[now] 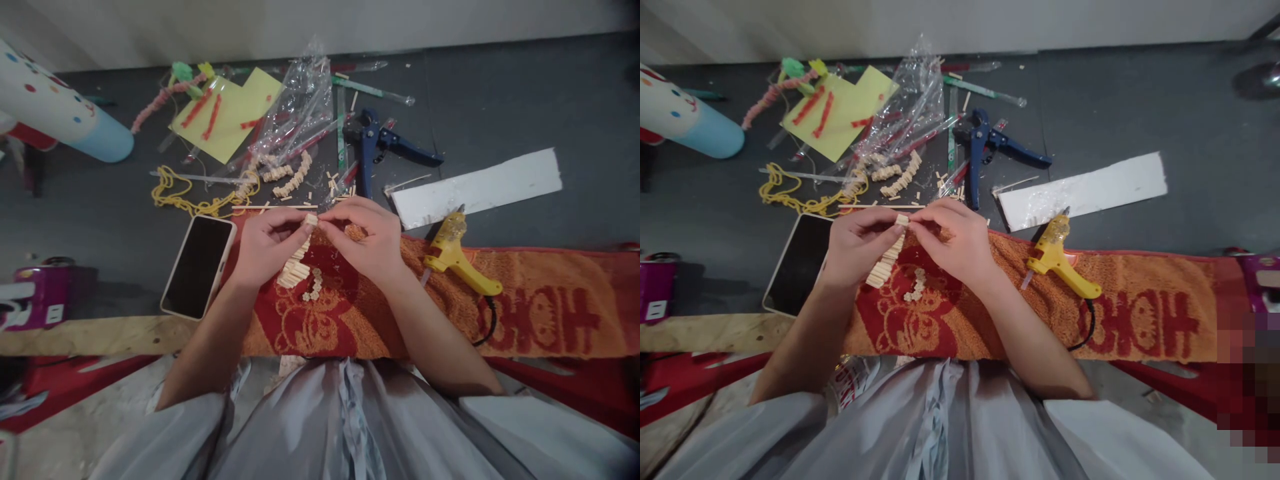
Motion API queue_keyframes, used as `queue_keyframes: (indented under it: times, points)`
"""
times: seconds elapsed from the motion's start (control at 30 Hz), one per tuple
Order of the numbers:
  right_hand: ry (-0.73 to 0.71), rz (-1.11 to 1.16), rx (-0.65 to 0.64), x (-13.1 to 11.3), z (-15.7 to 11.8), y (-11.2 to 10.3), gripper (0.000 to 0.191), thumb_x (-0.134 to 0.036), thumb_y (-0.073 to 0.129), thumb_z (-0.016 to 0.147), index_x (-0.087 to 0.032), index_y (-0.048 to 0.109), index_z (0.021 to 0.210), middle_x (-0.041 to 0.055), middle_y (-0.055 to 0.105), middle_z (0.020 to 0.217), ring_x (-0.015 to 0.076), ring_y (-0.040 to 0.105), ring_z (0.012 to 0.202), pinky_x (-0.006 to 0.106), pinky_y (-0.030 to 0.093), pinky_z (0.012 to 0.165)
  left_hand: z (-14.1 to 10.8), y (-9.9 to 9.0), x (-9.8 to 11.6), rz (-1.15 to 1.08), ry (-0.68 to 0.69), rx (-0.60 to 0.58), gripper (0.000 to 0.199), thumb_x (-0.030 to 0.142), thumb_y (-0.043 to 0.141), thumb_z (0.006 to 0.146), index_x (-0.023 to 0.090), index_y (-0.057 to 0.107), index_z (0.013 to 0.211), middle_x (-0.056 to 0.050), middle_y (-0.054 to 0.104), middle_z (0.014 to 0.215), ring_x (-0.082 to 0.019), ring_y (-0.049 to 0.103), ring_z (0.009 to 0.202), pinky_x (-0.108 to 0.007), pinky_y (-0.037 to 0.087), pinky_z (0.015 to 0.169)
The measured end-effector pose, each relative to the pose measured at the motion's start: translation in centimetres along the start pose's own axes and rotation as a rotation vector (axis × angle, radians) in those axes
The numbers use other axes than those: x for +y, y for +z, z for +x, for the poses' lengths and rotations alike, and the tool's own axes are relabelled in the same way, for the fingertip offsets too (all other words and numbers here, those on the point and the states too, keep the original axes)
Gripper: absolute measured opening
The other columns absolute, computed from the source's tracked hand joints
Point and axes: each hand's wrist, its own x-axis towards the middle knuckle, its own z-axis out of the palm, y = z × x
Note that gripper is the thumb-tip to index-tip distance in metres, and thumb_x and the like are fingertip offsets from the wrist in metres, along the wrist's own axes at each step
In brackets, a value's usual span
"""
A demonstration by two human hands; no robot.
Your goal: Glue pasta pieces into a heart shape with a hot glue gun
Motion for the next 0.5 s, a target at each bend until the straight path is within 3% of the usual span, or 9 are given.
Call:
queue_keyframes:
  times: [0.3, 0.5]
  points:
    - [-0.093, -0.08, -0.051, 0.9, -0.09, -0.37, 0.011, -0.022, 0.065, 0.087, -0.02, 0.073, 0.08, 0.0026, 0.074, 0.08, 0.0134, 0.067, 0.073, 0.026, 0.054, 0.067, -0.05, -0.33, 0.21, 0.396, 0.322, -0.066, 0.014, 0.026, 0.066, 0.082, 0.022, 0.076, 0.091, -0.003, 0.077, 0.088, -0.014, 0.069, 0.081, -0.028, 0.055, 0.079]
    - [-0.189, -0.235, -0.138, 1.03, -0.28, -0.6, 0.018, -0.015, 0.054, 0.088, -0.019, 0.071, 0.083, 0.0053, 0.072, 0.084, 0.0168, 0.066, 0.079, 0.031, 0.054, 0.073, -0.07, -0.42, 0.28, 0.496, 0.295, -0.106, 0.017, 0.026, 0.062, 0.083, 0.022, 0.076, 0.092, -0.004, 0.077, 0.093, -0.016, 0.069, 0.085, -0.029, 0.054, 0.081]
